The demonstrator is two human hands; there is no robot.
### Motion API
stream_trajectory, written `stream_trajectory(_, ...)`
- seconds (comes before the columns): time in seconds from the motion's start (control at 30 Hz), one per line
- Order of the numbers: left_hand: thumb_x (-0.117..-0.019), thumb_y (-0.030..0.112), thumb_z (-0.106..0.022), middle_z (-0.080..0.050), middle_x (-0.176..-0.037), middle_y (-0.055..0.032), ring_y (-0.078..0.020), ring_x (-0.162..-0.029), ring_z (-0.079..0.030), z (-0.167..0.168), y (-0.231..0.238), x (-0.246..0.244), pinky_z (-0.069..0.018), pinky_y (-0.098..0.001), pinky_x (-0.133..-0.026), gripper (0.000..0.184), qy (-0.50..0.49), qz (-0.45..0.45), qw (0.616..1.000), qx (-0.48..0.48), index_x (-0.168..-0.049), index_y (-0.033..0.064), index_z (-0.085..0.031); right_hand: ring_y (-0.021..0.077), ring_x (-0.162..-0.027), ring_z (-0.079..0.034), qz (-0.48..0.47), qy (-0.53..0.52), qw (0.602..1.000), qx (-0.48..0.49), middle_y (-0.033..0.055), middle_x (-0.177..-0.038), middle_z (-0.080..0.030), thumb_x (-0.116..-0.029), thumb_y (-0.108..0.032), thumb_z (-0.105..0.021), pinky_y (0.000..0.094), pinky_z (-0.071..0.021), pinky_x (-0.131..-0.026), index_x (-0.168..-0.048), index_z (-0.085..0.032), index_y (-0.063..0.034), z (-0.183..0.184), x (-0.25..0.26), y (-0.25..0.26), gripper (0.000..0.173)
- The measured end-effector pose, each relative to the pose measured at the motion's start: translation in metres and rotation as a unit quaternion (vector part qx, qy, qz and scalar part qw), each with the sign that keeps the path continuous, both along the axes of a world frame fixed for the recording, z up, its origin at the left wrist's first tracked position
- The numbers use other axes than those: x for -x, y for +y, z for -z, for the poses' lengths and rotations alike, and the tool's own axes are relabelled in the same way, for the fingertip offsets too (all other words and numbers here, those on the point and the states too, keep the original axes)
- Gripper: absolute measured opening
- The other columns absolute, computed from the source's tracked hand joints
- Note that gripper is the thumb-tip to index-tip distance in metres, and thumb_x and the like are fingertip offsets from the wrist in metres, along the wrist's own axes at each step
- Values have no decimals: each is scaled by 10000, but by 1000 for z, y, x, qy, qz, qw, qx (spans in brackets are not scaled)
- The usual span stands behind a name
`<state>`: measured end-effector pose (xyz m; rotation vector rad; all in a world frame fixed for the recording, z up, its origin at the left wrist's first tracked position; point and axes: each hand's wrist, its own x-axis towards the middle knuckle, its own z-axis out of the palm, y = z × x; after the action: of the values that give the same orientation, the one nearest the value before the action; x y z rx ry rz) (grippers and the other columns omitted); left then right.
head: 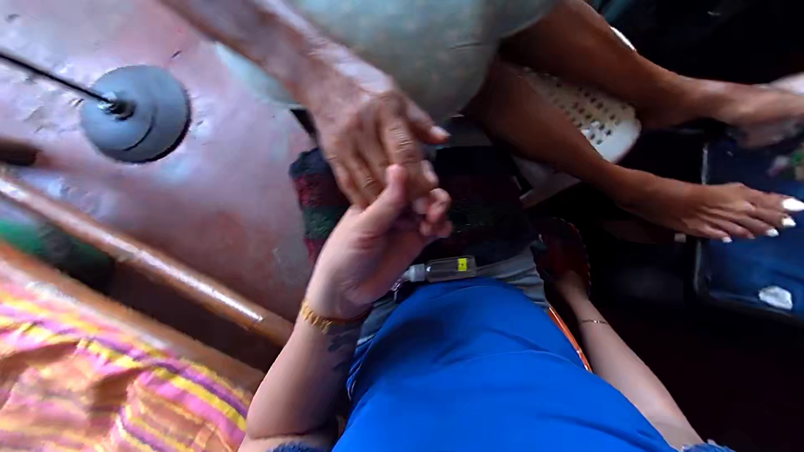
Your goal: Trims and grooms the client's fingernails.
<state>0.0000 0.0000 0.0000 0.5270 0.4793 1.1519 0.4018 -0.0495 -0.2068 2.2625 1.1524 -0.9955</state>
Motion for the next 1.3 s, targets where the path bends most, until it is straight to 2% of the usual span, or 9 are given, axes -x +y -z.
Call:
stream_trajectory(0.17, -1041, 346, -560, -670, -853, 7, -123, -796, -663, 4, 3, 4, -580, -305, -804, 262, -7, -1, 1000, -15, -1055, 134, -713, 460, -1239, -598, 29, 5, 997, -75, 323, -1276, -630, -980, -170, -648, 616, -447, -1060, -1253, -625, 109, -14, 0, 9, 391)
stream_trajectory(0.3, -1041, 300, -560, -702, -1250, -156, -261, -1109, -704, 4, 4, 0, -569, -398, -985, 322, -38, -2, 999, -38, -1195, 57, -704, 456, -1219, -612, 18, 78, 982, -173, 310, -1250, -653, -1051, -154, -545, 615, -443, -1065, -1267, -646, 77, -13, 9, 24, 332)
stream_trajectory(0.43, -1015, 242, -611, -742, -1059, -87, -193, -958, -728, 7, 3, -7, -597, -355, -911, 289, -49, -54, 997, -23, -1227, 61, -686, 477, -1265, -577, 3, 58, 978, -199, 317, -1340, -598, -1055, -87, -513, 634, -439, -1068, -1304, -618, 77, 15, 17, 43, 316)
stream_trajectory(0.63, -1014, 291, -613, -721, -907, -38, -161, -847, -714, 5, 1, -4, -607, -360, -848, 246, -25, -44, 998, -30, -1119, 91, -712, 460, -1192, -629, -50, 25, 989, -136, 306, -1235, -658, -1035, -148, -547, 623, -481, -1014, -1229, -661, 65, 31, 18, 61, 310)
stream_trajectory(0.73, -1011, 302, -621, -696, -883, -37, -166, -824, -697, 9, 0, -4, -602, -367, -833, 241, -37, -34, 998, -26, -1107, 97, -705, 448, -1180, -641, -63, -3, 985, -162, 283, -1222, -677, -1021, -260, -609, 625, -486, -1007, -1240, -680, 22, 50, 10, 65, 364)
stream_trajectory(0.87, -1010, 310, -623, -674, -874, -24, -162, -813, -681, 12, 0, -3, -594, -359, -823, 233, -34, -24, 999, -24, -1100, 108, -695, 479, -1200, -620, -69, -3, 981, -181, 297, -1288, -637, -1028, -210, -593, 655, -473, -1002, -1326, -625, 10, 44, 13, 64, 372)
stream_trajectory(1.03, -1012, 294, -620, -687, -852, -17, -156, -792, -692, 11, 1, -2, -600, -375, -845, 229, -49, -9, 998, -44, -1106, 99, -695, 468, -1207, -613, -117, 93, 982, -115, 290, -1225, -671, -999, -190, -645, 641, -441, -1051, -1210, -691, 35, 36, 12, 69, 312)
stream_trajectory(1.13, -1006, 295, -629, -678, -848, -11, -153, -798, -683, 10, 2, -3, -594, -374, -848, 228, -67, -8, 997, -47, -1098, 98, -698, 475, -1228, -603, -119, 42, 990, -57, 303, -1262, -649, -1007, -263, -623, 660, -456, -1020, -1247, -664, 44, 41, 20, 63, 392)
stream_trajectory(1.3, -1005, 263, -635, -700, -882, -14, -154, -833, -701, 9, 2, -5, -593, -385, -886, 202, -88, -7, 995, -47, -1109, 102, -699, 458, -1197, -630, -72, -2, 993, -90, 294, -1244, -664, -1018, -285, -599, 649, -476, -995, -1241, -668, 50, 56, 21, 52, 408)
